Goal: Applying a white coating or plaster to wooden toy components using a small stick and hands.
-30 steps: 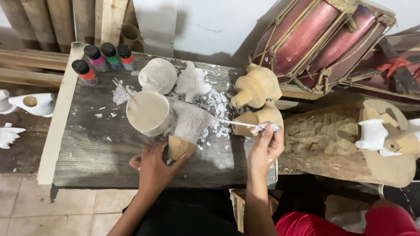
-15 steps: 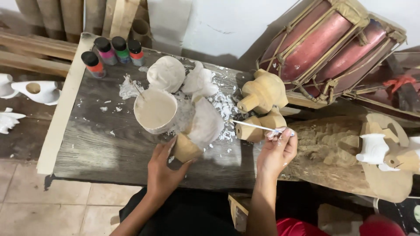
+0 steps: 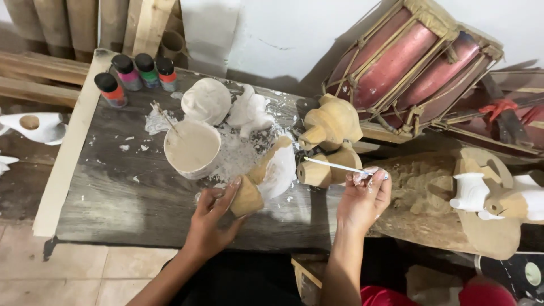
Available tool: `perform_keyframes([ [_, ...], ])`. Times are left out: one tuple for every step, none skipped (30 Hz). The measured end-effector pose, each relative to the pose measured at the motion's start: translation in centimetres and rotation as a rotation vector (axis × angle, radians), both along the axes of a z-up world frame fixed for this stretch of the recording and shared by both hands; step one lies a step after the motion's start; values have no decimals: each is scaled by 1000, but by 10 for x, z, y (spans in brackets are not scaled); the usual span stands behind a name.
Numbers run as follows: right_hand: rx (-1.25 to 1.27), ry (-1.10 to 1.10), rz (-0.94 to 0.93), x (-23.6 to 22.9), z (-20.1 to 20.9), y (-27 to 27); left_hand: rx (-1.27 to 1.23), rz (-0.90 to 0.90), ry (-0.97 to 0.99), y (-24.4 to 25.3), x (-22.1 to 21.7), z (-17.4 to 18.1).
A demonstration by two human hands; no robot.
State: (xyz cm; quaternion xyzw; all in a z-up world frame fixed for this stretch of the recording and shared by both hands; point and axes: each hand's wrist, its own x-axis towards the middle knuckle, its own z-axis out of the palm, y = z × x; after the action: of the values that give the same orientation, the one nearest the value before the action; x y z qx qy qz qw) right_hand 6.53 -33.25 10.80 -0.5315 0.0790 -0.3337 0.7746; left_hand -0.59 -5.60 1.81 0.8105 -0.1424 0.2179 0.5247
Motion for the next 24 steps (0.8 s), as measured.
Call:
perform_keyframes([
  [1, -2, 0, 1, -1, -3, 1, 0, -2, 7, 2, 7],
  [14, -21, -4, 2, -3, -6, 95, -36, -41, 13, 4, 14],
  [28, -31, -5, 1, -5, -8, 189, -69, -71, 20, 2, 21],
  [29, -25, -2, -2, -1, -8, 190, -67, -64, 26, 2, 33],
  [44, -52, 23, -3, 3, -8, 289, -112, -144, 32, 5, 46],
  [60, -80, 48, -3, 8, -8, 388, -158, -223, 38, 9, 59],
  [62, -84, 50, -3, 8, -10, 391, -156, -227, 44, 9, 67],
  [104, -81, 33, -2, 9, -13, 609, -139, -281, 49, 10, 75],
  [146, -72, 13, -4, 8, -16, 825, -123, -330, 54, 8, 83],
  [149, -70, 13, -4, 9, -18, 827, -124, -329, 56, 12, 89],
  [188, -34, -10, -4, 9, -20, 878, -123, -450, 58, 15, 96],
  [227, 3, -34, -4, 9, -23, 927, -120, -573, 59, 19, 102],
  [229, 3, -38, -4, 8, -24, 927, -125, -574, 58, 21, 103],
  [256, -3, -9, -3, 6, -25, 910, -151, -622, 58, 25, 105],
  [283, -12, 18, -3, 5, -26, 891, -179, -673, 57, 29, 106],
  [285, -14, 11, -2, 5, -25, 891, -186, -677, 56, 33, 101],
  [274, -18, 24, -2, 5, -24, 887, -169, -724, 56, 36, 95],
  [263, -22, 37, -3, 5, -22, 883, -151, -770, 55, 39, 89],
  [265, -26, 31, -3, 4, -23, 882, -156, -776, 53, 41, 87],
  [254, -29, 43, -4, 2, -23, 892, -185, -761, 51, 44, 85],
  [243, -31, 55, -4, 1, -23, 900, -215, -746, 49, 47, 83],
  [244, -35, 48, -1, -3, -25, 899, -220, -752, 43, 55, 90],
  [233, 7, 5, 1, -8, -27, 745, -187, -829, 37, 59, 96],
  [222, 50, -38, 2, -14, -29, 590, -153, -901, 31, 63, 102],
])
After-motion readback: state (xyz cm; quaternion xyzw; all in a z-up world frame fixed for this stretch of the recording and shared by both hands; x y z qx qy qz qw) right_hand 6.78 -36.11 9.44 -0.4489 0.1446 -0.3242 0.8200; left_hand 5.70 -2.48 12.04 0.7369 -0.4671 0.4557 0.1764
